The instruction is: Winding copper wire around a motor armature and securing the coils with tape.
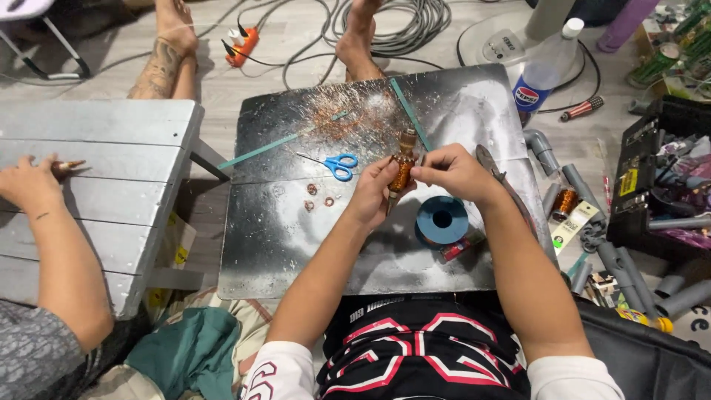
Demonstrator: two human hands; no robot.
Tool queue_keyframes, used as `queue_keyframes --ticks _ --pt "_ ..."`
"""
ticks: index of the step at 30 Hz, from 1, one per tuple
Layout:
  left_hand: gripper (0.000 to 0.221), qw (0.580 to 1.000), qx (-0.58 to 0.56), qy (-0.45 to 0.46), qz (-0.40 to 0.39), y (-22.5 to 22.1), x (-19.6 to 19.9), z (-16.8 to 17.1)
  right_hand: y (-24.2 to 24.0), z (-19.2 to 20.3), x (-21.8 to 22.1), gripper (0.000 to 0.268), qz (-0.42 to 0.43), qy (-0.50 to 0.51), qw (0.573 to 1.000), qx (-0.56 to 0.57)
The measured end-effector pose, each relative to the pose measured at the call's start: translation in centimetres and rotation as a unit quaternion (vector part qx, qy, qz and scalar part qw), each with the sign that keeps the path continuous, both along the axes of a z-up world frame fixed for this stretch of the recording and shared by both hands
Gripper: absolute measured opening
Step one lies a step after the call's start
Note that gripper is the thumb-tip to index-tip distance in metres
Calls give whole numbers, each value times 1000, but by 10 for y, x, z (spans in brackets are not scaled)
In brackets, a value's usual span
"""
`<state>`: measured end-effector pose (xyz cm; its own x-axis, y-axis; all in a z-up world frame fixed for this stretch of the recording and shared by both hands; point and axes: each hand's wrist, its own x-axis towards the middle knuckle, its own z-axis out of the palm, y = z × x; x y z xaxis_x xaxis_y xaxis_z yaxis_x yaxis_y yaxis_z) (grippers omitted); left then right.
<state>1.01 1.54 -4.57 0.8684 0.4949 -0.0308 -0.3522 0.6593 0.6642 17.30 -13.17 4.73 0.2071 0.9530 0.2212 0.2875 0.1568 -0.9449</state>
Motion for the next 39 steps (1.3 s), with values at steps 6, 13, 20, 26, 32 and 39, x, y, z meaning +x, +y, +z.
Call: queue_keyframes --ticks 6,13,20,26,32,39 --pt "46 998 17 -49 -17 2 -16 41 5 -15 1 39 11 28 999 20" --pt "39 999 -23 -8 -27 -4 -18 48 0 -2 -1 39 71 61 995 -32" --pt "34 999 1 -28 -28 1 -14 34 -1 30 -1 36 73 -2 992 -99" --pt "60 998 -43 -40 -38 1 -24 66 -10 81 -6 36 2 -119 979 -165" --pt "73 1000 -6 -12 -16 5 -30 79 4 47 -8 37 -52 -123 987 -94" --pt "78 998 12 12 -53 10 -17 59 -1 -1 -1 37 -75 -80 994 -22"
